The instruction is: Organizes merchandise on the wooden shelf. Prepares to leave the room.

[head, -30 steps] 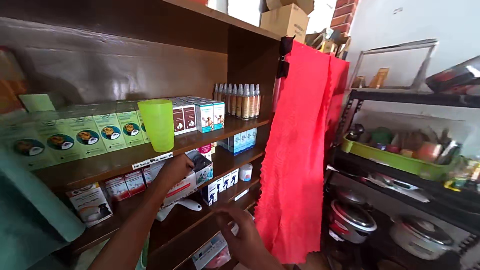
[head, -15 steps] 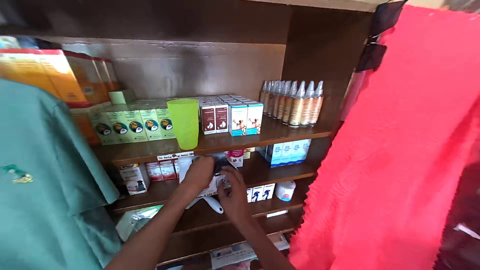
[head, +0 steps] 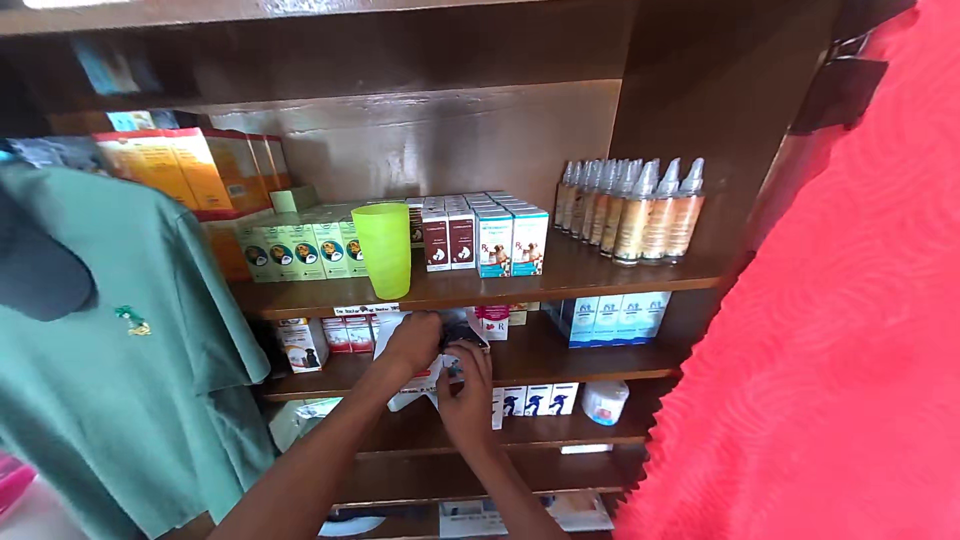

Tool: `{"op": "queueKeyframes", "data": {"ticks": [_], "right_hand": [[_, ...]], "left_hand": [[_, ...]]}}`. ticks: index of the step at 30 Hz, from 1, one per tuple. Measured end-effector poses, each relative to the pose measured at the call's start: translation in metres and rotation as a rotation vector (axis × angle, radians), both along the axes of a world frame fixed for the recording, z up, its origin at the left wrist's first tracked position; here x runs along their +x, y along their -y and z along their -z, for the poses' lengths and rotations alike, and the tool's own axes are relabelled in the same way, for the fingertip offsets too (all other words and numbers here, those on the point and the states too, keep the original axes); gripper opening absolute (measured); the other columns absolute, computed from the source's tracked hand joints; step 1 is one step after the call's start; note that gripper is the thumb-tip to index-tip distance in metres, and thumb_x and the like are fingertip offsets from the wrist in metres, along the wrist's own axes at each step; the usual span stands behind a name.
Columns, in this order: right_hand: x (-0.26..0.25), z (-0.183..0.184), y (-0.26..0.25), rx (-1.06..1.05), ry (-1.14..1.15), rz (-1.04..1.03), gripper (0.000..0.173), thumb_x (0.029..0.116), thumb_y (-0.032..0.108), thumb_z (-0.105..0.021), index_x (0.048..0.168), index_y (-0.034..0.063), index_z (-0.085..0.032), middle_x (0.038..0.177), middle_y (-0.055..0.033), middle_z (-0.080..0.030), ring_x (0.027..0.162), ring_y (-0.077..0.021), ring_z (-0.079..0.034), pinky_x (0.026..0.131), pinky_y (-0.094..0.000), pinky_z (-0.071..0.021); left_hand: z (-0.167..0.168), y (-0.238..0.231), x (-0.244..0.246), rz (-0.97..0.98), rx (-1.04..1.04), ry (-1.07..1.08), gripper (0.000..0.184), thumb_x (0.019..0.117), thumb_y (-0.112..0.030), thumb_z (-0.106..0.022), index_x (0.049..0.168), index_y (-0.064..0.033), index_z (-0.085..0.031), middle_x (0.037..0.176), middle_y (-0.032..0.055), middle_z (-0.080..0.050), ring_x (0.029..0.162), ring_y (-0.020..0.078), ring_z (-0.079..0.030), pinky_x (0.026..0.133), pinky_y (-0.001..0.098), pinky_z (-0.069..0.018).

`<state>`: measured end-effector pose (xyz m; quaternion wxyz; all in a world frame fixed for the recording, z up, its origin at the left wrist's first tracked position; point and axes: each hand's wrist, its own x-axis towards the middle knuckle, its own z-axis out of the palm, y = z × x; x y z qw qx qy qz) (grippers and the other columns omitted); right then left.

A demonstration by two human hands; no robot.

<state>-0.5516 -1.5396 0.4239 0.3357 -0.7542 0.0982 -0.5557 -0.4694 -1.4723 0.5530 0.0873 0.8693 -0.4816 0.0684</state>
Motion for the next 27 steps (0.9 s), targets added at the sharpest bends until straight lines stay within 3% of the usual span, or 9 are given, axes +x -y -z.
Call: {"op": "queueKeyframes", "data": {"ticks": [3,5,7,10,15,23,27], "right_hand": [[0.002,0.001,0.001,0.019,-0.003,0.002,0.028,0.0883,0.012,-0.067,0.116,0.0096,-0.071,0.13,-0.0064,-0.063,0.121,-0.0237,-0.059,0.096,-0.0419,-0.0565],[0.001,0.0,-0.001,0.049,-0.005,-0.001,0.027,0.0882,0.012,-0.068,0.115,0.0099,-0.071,0.129,-0.0062,-0.064,0.122,-0.0243,-0.059,0.096,-0.0428,-0.056],[-0.001,-0.002,-0.003,0.081,-0.02,-0.018,0.026,0.0881,0.011,-0.068,0.114,0.01,-0.07,0.129,-0.0061,-0.063,0.122,-0.0238,-0.059,0.094,-0.0411,-0.0575],[-0.001,-0.004,-0.001,0.098,-0.017,-0.037,0.025,0.0885,0.01,-0.068,0.113,0.0103,-0.07,0.127,-0.0056,-0.064,0.118,-0.0215,-0.061,0.09,-0.0388,-0.0591],[-0.003,-0.005,0.0,0.122,-0.017,-0.076,0.024,0.0897,0.011,-0.07,0.114,0.0108,-0.071,0.128,-0.0061,-0.063,0.11,-0.0171,-0.067,0.078,-0.0319,-0.0637],[-0.001,-0.003,0.002,0.126,0.01,-0.061,0.024,0.0892,0.015,-0.075,0.113,0.0116,-0.074,0.129,-0.0046,-0.065,0.106,-0.0153,-0.068,0.076,-0.0304,-0.0632],[-0.002,-0.004,0.002,0.139,-0.012,-0.071,0.024,0.0899,0.016,-0.074,0.113,0.0124,-0.075,0.133,-0.0038,-0.064,0.107,-0.0144,-0.068,0.077,-0.0304,-0.063]], "left_hand": [[0.008,-0.004,-0.01,0.014,-0.102,0.077,0.006,0.0842,-0.006,-0.078,0.087,-0.0035,-0.073,0.09,0.0181,-0.07,0.087,0.038,-0.069,0.077,0.0567,-0.0575],[0.004,0.0,-0.015,-0.049,-0.032,0.062,0.007,0.0883,-0.009,-0.075,0.092,-0.0037,-0.073,0.096,0.0184,-0.07,0.094,0.0383,-0.069,0.081,0.0558,-0.0568],[0.005,-0.001,-0.018,-0.063,-0.044,0.038,0.006,0.0894,-0.009,-0.074,0.091,-0.0038,-0.073,0.096,0.0191,-0.069,0.095,0.0393,-0.068,0.081,0.0567,-0.0565],[0.014,-0.006,-0.012,-0.031,-0.138,0.064,0.007,0.0885,-0.011,-0.074,0.084,-0.0055,-0.072,0.086,0.0175,-0.069,0.085,0.0381,-0.069,0.072,0.0576,-0.0566],[0.026,-0.009,-0.001,-0.068,-0.273,0.038,0.02,0.0944,-0.019,-0.067,0.077,-0.011,-0.072,0.074,0.0092,-0.068,0.073,0.0298,-0.068,0.065,0.0534,-0.0551],[0.029,-0.012,-0.002,-0.058,-0.344,0.014,0.019,0.0972,-0.016,-0.063,0.081,-0.0099,-0.072,0.075,0.0093,-0.068,0.072,0.0289,-0.068,0.064,0.0521,-0.0553],[0.033,-0.011,0.001,-0.033,-0.428,0.032,0.014,0.0969,-0.012,-0.062,0.089,-0.0058,-0.071,0.085,0.0111,-0.068,0.079,0.0282,-0.068,0.071,0.0501,-0.0574]]}}
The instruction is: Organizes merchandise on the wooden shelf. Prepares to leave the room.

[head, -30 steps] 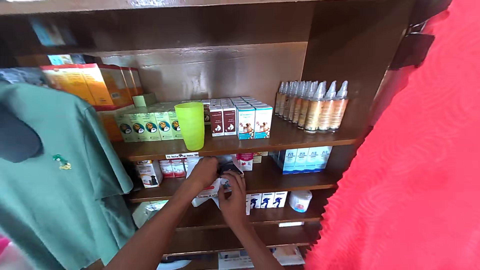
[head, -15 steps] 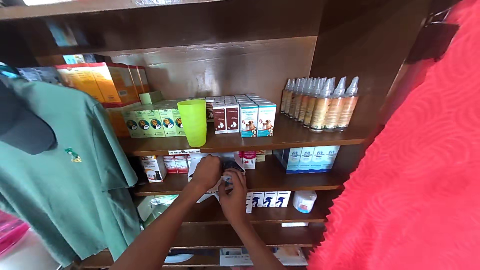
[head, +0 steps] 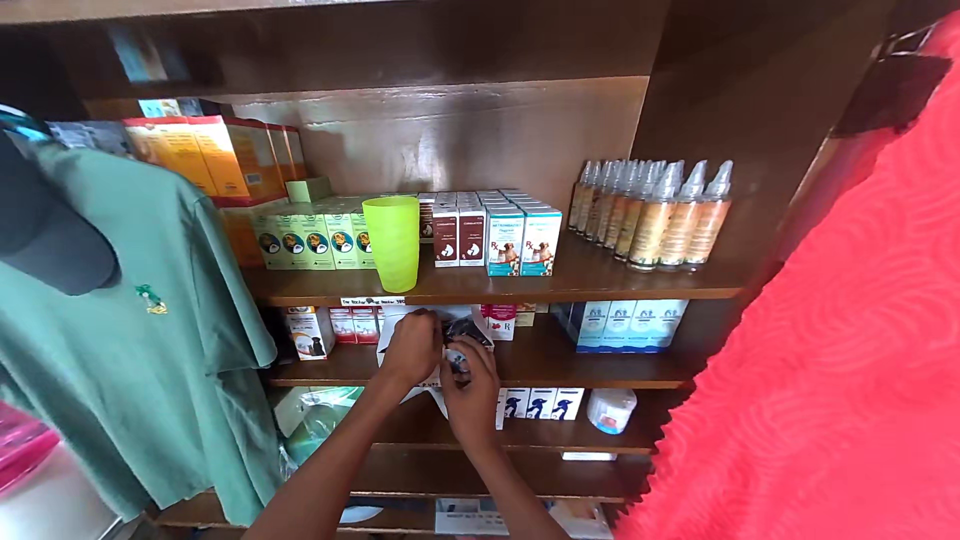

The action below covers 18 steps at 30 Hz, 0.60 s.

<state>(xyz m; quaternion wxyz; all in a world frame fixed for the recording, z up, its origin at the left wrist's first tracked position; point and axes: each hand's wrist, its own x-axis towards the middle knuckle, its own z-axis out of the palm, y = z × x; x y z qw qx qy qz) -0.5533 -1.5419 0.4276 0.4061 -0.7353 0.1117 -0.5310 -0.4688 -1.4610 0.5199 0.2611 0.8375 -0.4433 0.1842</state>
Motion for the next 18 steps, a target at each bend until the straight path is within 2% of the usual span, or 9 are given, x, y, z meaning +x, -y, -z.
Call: {"op": "queueKeyframes", "data": {"ticks": [3,7,10,13,15,18], "right_hand": [[0.001,0.0,0.0,-0.012,0.008,0.014,0.02,0.0917,0.019,-0.073,0.111,0.0145,-0.076,0.134,-0.0017,-0.064,0.105,-0.0129,-0.069,0.075,-0.03,-0.0635],[0.003,0.0,0.0,-0.034,0.003,0.069,0.017,0.0925,0.024,-0.073,0.107,0.0174,-0.077,0.136,0.0007,-0.064,0.112,-0.0136,-0.066,0.079,-0.0322,-0.0622],[0.004,0.0,-0.001,-0.033,-0.016,0.087,0.019,0.0925,0.026,-0.073,0.109,0.017,-0.076,0.137,-0.0005,-0.063,0.118,-0.0161,-0.065,0.083,-0.0351,-0.0626],[0.006,0.001,-0.001,-0.031,-0.002,0.103,0.019,0.0921,0.028,-0.074,0.108,0.0179,-0.077,0.137,0.0,-0.063,0.117,-0.0162,-0.065,0.081,-0.0351,-0.0625],[0.008,0.003,-0.002,-0.033,0.015,0.109,0.02,0.0924,0.028,-0.074,0.109,0.0176,-0.077,0.136,-0.0001,-0.063,0.116,-0.0165,-0.065,0.081,-0.0352,-0.0624],[0.01,0.005,-0.005,-0.029,0.032,0.123,0.02,0.0915,0.026,-0.074,0.109,0.016,-0.076,0.136,-0.0022,-0.063,0.116,-0.0186,-0.065,0.08,-0.0358,-0.0624]], "left_hand": [[0.003,-0.002,-0.001,0.002,-0.121,0.027,0.012,0.0979,-0.01,-0.061,0.092,-0.0065,-0.071,0.089,0.0086,-0.068,0.081,0.0247,-0.068,0.074,0.047,-0.0579],[0.005,-0.009,-0.003,-0.013,-0.266,0.058,0.012,0.0988,-0.01,-0.062,0.094,-0.0075,-0.073,0.091,0.0062,-0.071,0.079,0.0204,-0.068,0.072,0.0439,-0.0583],[0.006,-0.019,-0.005,-0.049,-0.333,0.021,0.013,0.1006,-0.012,-0.06,0.1,-0.005,-0.072,0.094,0.0093,-0.069,0.082,0.0225,-0.068,0.076,0.0456,-0.0593],[0.008,-0.027,-0.004,-0.02,-0.343,-0.058,0.008,0.1011,-0.012,-0.06,0.102,-0.0062,-0.067,0.096,0.0076,-0.065,0.081,0.0187,-0.066,0.074,0.0404,-0.0591],[0.01,-0.028,-0.001,0.008,-0.356,-0.069,0.008,0.1009,-0.012,-0.061,0.104,-0.0071,-0.067,0.098,0.0066,-0.066,0.083,0.0168,-0.068,0.075,0.0384,-0.061],[0.005,-0.021,0.005,0.012,-0.266,-0.018,0.02,0.1035,-0.018,-0.059,0.114,-0.0079,-0.073,0.103,0.0093,-0.071,0.09,0.0226,-0.07,0.083,0.0459,-0.06]]}}
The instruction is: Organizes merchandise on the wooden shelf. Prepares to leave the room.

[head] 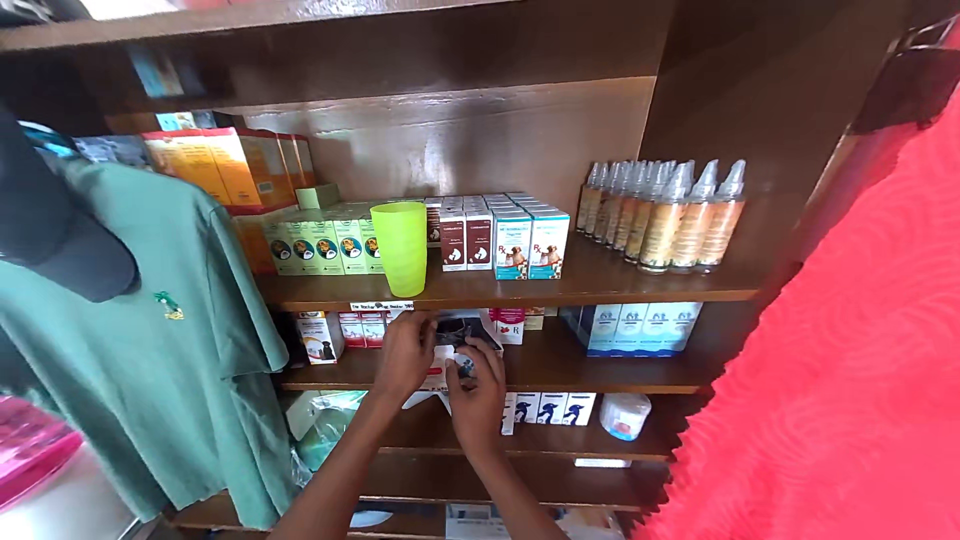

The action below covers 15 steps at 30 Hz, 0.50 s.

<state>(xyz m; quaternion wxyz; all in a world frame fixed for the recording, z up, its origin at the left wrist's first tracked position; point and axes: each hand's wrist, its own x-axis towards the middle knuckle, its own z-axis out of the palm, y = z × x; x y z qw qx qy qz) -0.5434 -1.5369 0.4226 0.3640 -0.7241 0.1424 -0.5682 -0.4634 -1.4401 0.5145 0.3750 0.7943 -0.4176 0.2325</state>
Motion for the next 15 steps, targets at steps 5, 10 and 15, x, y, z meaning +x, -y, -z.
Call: {"op": "queueKeyframes", "data": {"ticks": [5,10,15], "right_hand": [[-0.003,0.003,-0.001,-0.007,0.001,-0.012,0.023,0.0913,0.026,-0.074,0.111,0.0147,-0.076,0.135,-0.0043,-0.063,0.114,-0.02,-0.065,0.08,-0.0368,-0.0623],[-0.006,0.005,0.002,-0.037,-0.03,-0.005,0.024,0.0926,0.03,-0.072,0.114,0.0175,-0.075,0.136,-0.0001,-0.062,0.116,-0.0174,-0.064,0.082,-0.0369,-0.0616],[-0.01,-0.002,0.0,-0.067,-0.117,0.04,0.024,0.0931,0.031,-0.072,0.114,0.0197,-0.074,0.137,0.0022,-0.062,0.118,-0.0181,-0.064,0.085,-0.0403,-0.0608]], "left_hand": [[-0.02,0.014,-0.012,-0.089,0.26,0.002,0.019,0.0988,-0.036,-0.067,0.101,-0.0206,-0.077,0.084,0.0055,-0.072,0.076,0.0268,-0.07,0.064,0.0554,-0.0557],[-0.016,0.02,-0.02,-0.155,0.218,-0.034,0.015,0.0959,-0.028,-0.07,0.089,-0.0167,-0.077,0.08,0.0095,-0.071,0.075,0.0313,-0.069,0.062,0.057,-0.0537],[0.004,0.021,-0.008,-0.14,-0.004,0.073,0.015,0.0988,-0.021,-0.066,0.098,-0.0156,-0.08,0.096,0.0049,-0.075,0.09,0.0242,-0.07,0.079,0.0515,-0.0578]]}}
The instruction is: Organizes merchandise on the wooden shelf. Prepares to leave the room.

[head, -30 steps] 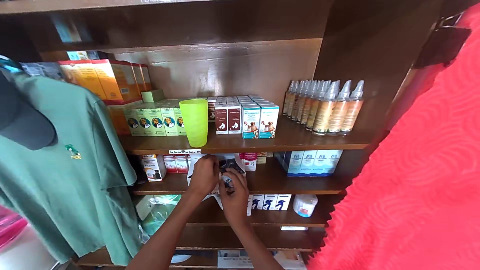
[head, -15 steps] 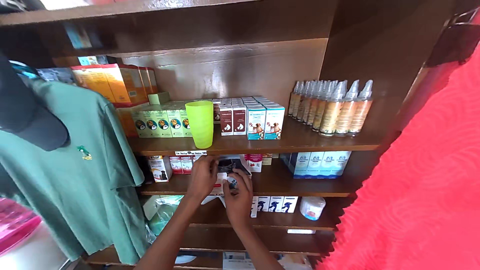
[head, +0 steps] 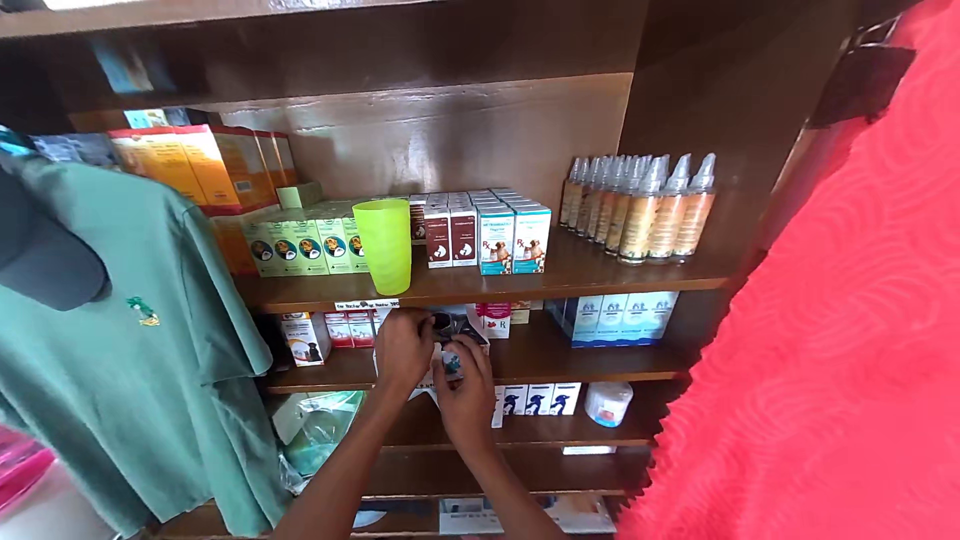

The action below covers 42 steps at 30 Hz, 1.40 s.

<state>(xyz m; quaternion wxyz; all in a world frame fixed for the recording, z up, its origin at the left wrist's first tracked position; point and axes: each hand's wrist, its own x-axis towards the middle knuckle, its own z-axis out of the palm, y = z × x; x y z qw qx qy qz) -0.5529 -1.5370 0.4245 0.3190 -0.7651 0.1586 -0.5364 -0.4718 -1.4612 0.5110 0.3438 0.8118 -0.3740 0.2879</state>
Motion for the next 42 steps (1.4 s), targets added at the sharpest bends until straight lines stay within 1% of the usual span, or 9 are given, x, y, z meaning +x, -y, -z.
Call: {"op": "queueKeyframes", "data": {"ticks": [6,11,17,21,25,29,32,37,42], "right_hand": [[-0.005,-0.017,-0.007,0.009,-0.172,0.089,0.029,0.09,0.037,-0.074,0.114,0.0214,-0.075,0.163,0.0,-0.038,0.108,-0.0261,-0.07,0.07,-0.0499,-0.0607],[-0.006,-0.018,-0.004,0.029,-0.229,0.082,0.03,0.0892,0.039,-0.076,0.114,0.0222,-0.075,0.166,0.0015,-0.034,0.106,-0.0274,-0.07,0.071,-0.0518,-0.0595],[-0.007,-0.011,-0.004,0.032,-0.123,-0.015,0.036,0.0886,0.026,-0.076,0.123,0.0158,-0.072,0.163,-0.0072,-0.037,0.106,-0.0261,-0.07,0.079,-0.0483,-0.0614],[-0.04,-0.019,-0.032,0.078,0.183,-0.271,0.037,0.0947,0.022,-0.066,0.127,0.0043,-0.066,0.145,-0.0111,-0.058,0.11,-0.0199,-0.069,0.089,-0.039,-0.0617],[-0.077,-0.048,-0.065,0.359,0.039,-0.704,0.054,0.098,0.031,-0.067,0.142,0.002,-0.052,0.124,-0.0085,-0.07,0.108,-0.0181,-0.071,0.089,-0.0356,-0.0623],[-0.073,-0.041,-0.08,0.359,-0.089,-0.813,0.021,0.0952,0.018,-0.071,0.109,0.0027,-0.074,0.095,-0.0048,-0.077,0.088,-0.0131,-0.074,0.078,-0.03,-0.0641],[-0.067,-0.029,-0.107,0.311,-0.133,-0.834,0.015,0.095,0.019,-0.071,0.097,0.0061,-0.077,0.085,-0.0016,-0.076,0.078,-0.0099,-0.073,0.071,-0.027,-0.0633],[-0.057,-0.015,-0.172,0.196,-0.223,-0.918,0.016,0.0967,0.019,-0.07,0.094,0.0068,-0.079,0.086,-0.0003,-0.076,0.079,-0.0051,-0.072,0.075,-0.0263,-0.0621],[-0.028,-0.001,-0.267,0.029,-0.25,-1.048,0.018,0.0973,0.022,-0.068,0.092,0.0098,-0.08,0.083,0.0024,-0.076,0.075,-0.0023,-0.07,0.071,-0.0249,-0.0609]], "left_hand": [[0.007,-0.022,-0.004,0.327,-0.452,-0.321,0.009,0.1002,-0.012,-0.065,0.102,-0.008,-0.074,0.099,0.0038,-0.072,0.083,0.015,-0.068,0.074,0.0347,-0.0589],[0.007,-0.051,-0.001,0.773,-0.996,-0.894,0.029,0.1089,-0.012,-0.035,0.124,-0.0063,-0.06,0.118,0.0087,-0.067,0.108,0.0193,-0.065,0.097,0.0437,-0.0535],[-0.001,-0.084,-0.02,0.556,-1.224,-1.06,0.033,0.1113,-0.028,-0.033,0.132,-0.0122,-0.054,0.12,0.0095,-0.066,0.109,0.0235,-0.066,0.091,0.0502,-0.0558],[0.013,-0.107,-0.041,0.525,-1.077,-0.927,0.036,0.1115,-0.022,-0.034,0.138,-0.0094,-0.055,0.124,0.0121,-0.067,0.112,0.0237,-0.066,0.095,0.0481,-0.0566],[0.034,-0.125,-0.078,0.472,-1.082,-0.949,0.036,0.1095,-0.015,-0.03,0.132,-0.004,-0.056,0.114,0.0135,-0.069,0.104,0.0227,-0.069,0.09,0.0453,-0.0596],[0.063,-0.158,-0.118,0.437,-1.173,-0.98,0.046,0.1099,-0.035,-0.029,0.133,-0.0042,-0.054,0.114,0.0091,-0.071,0.106,0.0184,-0.07,0.091,0.0413,-0.0601],[0.091,-0.2,-0.145,0.457,-1.137,-0.888,0.075,0.0913,-0.067,-0.059,0.137,-0.0092,-0.05,0.12,0.0015,-0.071,0.112,0.0145,-0.068,0.096,0.0395,-0.0582],[0.125,-0.279,-0.162,0.236,-1.017,-0.698,0.02,0.0884,0.005,-0.072,0.105,-0.0053,-0.072,0.094,0.0031,-0.078,0.086,0.0132,-0.075,0.083,0.0356,-0.0629],[0.145,-0.385,-0.176,0.034,-1.202,-0.767,0.014,0.096,0.002,-0.063,0.105,-0.0036,-0.072,0.09,0.0063,-0.078,0.08,0.016,-0.075,0.08,0.0376,-0.0635]]}}
